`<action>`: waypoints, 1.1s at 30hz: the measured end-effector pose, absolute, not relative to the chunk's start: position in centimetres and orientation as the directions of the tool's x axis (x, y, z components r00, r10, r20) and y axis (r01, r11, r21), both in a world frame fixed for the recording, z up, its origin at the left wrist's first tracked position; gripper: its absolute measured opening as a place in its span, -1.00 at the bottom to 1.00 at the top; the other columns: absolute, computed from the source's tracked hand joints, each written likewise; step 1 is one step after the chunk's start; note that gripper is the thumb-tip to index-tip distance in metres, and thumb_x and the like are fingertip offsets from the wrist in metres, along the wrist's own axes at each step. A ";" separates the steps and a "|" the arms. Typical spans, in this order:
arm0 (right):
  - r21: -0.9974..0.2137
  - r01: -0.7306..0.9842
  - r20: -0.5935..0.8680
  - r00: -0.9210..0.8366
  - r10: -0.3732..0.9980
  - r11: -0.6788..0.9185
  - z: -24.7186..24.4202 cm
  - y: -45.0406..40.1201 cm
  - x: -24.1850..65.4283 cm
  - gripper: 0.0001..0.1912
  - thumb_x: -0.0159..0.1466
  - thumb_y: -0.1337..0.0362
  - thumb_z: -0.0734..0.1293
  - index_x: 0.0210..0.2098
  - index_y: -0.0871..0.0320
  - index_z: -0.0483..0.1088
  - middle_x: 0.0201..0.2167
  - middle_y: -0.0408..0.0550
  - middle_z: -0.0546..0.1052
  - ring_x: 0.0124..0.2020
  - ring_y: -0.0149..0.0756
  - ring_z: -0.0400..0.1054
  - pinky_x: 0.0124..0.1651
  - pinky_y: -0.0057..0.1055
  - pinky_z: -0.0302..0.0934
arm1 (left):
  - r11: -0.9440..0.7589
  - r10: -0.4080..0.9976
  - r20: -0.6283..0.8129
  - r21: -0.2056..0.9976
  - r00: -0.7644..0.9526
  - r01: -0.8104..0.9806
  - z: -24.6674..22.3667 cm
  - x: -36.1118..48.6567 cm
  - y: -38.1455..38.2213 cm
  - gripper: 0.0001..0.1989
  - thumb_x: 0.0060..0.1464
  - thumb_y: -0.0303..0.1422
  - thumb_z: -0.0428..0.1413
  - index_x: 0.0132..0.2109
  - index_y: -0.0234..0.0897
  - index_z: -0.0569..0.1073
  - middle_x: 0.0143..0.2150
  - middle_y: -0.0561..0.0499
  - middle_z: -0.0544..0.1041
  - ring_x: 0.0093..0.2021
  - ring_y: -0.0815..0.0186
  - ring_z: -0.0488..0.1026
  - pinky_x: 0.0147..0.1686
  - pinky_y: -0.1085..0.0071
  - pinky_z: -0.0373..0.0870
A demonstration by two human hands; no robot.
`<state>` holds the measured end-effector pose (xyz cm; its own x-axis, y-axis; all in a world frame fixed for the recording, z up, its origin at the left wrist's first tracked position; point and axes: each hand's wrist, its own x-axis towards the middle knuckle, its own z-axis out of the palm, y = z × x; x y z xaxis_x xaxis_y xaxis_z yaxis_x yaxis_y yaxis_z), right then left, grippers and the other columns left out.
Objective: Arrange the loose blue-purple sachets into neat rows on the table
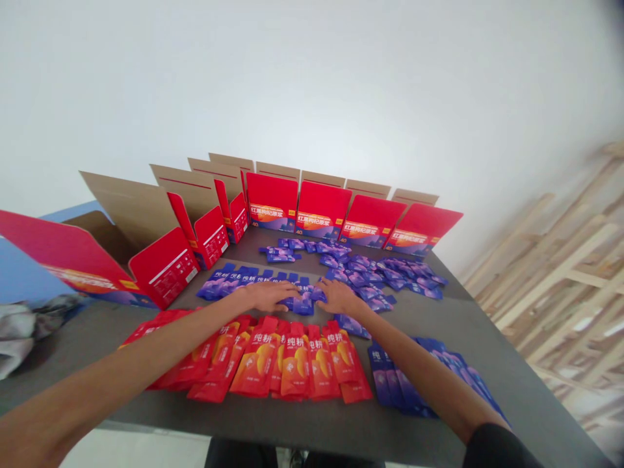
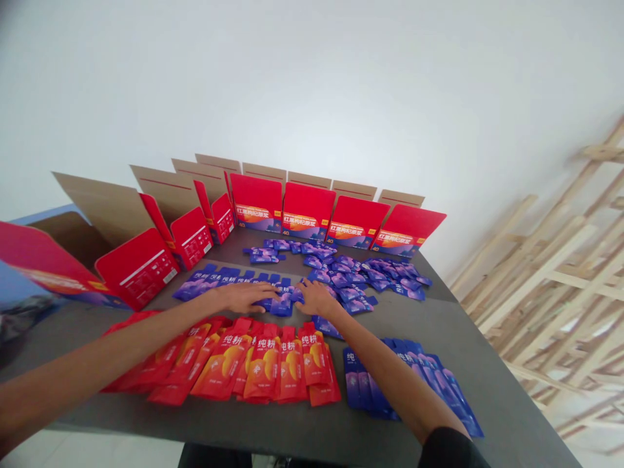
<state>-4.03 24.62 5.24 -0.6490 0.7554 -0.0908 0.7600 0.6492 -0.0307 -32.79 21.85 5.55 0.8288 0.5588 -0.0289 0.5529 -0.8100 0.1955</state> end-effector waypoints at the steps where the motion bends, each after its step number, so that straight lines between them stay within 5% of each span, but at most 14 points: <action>1: -0.084 0.711 -0.097 -0.703 0.704 0.698 5.1 24.8 -3.5 -0.29 0.40 0.11 0.37 0.47 0.21 0.28 0.47 0.24 0.27 0.45 0.02 0.23 0.50 -0.07 0.05 | -0.809 0.563 -0.025 0.191 0.826 0.556 5.7 -32.6 21.8 -0.52 0.31 -0.41 0.24 0.34 -0.22 0.45 0.41 -0.22 0.44 0.40 0.00 0.37 0.36 0.16 0.35; 6: -0.303 0.530 -0.055 -0.839 0.541 0.792 4.9 25.2 -2.0 -0.16 0.28 0.14 0.47 0.50 0.10 0.24 0.51 0.14 0.20 0.51 0.00 0.15 0.53 -0.03 0.00 | -0.795 0.583 -0.029 0.181 0.812 0.578 6.0 -32.1 21.7 -0.53 0.28 -0.40 0.27 0.30 -0.21 0.47 0.36 -0.21 0.49 0.36 -0.03 0.42 0.31 0.15 0.39; 13: -0.352 0.508 -0.032 -0.846 0.533 0.786 4.6 24.7 -2.6 -0.12 0.25 0.03 0.54 0.49 0.00 0.27 0.51 0.08 0.23 0.49 0.00 0.17 0.53 -0.04 0.01 | -0.792 0.587 -0.006 0.206 0.810 0.575 5.3 -32.4 21.8 -0.52 0.26 -0.42 0.27 0.30 -0.23 0.46 0.39 -0.24 0.45 0.38 -0.02 0.41 0.37 0.15 0.34; 18: -0.216 0.784 0.045 -0.588 0.808 0.583 5.8 27.2 -2.2 -0.41 0.47 -0.01 0.36 0.38 0.12 0.39 0.40 0.16 0.38 0.42 -0.05 0.26 0.46 -0.13 0.13 | -0.777 0.600 -0.023 0.223 0.800 0.589 5.5 -33.1 21.8 -0.43 0.29 -0.41 0.25 0.39 -0.23 0.37 0.45 -0.25 0.40 0.45 0.00 0.34 0.40 0.18 0.29; 21: -0.067 0.944 -0.030 -0.325 0.945 0.322 6.6 28.7 -2.2 -0.36 0.47 -0.09 0.35 0.37 0.17 0.39 0.32 0.25 0.44 0.35 0.07 0.33 0.37 -0.05 0.21 | -0.756 0.624 -0.032 0.231 0.781 0.613 6.5 -34.0 21.6 -0.45 0.35 -0.35 0.20 0.41 -0.28 0.35 0.46 -0.28 0.38 0.47 -0.01 0.31 0.42 0.17 0.24; 25: -0.028 0.989 -0.093 -0.148 0.985 0.146 6.9 29.1 -3.9 -0.23 0.50 -0.24 0.20 0.34 0.31 0.40 0.22 0.40 0.50 0.28 0.18 0.40 0.27 0.01 0.30 | -0.711 0.678 0.005 0.255 0.735 0.655 8.1 -36.2 21.4 -0.50 0.48 -0.21 0.04 0.43 -0.31 0.33 0.47 -0.29 0.36 0.48 0.01 0.29 0.43 0.17 0.21; 33: -0.002 0.998 -0.163 -0.064 0.984 0.065 7.9 29.1 -7.6 -0.57 0.43 0.27 0.30 0.20 0.34 0.54 0.12 0.39 0.58 0.16 0.09 0.53 0.13 -0.08 0.45 | -0.478 0.870 -0.022 0.208 0.493 0.853 9.0 -44.1 21.4 -0.31 0.45 -0.01 -0.01 0.47 -0.41 0.24 0.46 -0.37 0.34 0.44 -0.06 0.32 0.43 0.09 0.21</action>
<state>-7.57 29.07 7.94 -0.0643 0.9845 -0.1633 0.9979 0.0649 -0.0018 -44.13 21.38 9.02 0.4926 0.8699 -0.0224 0.8534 -0.4779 0.2079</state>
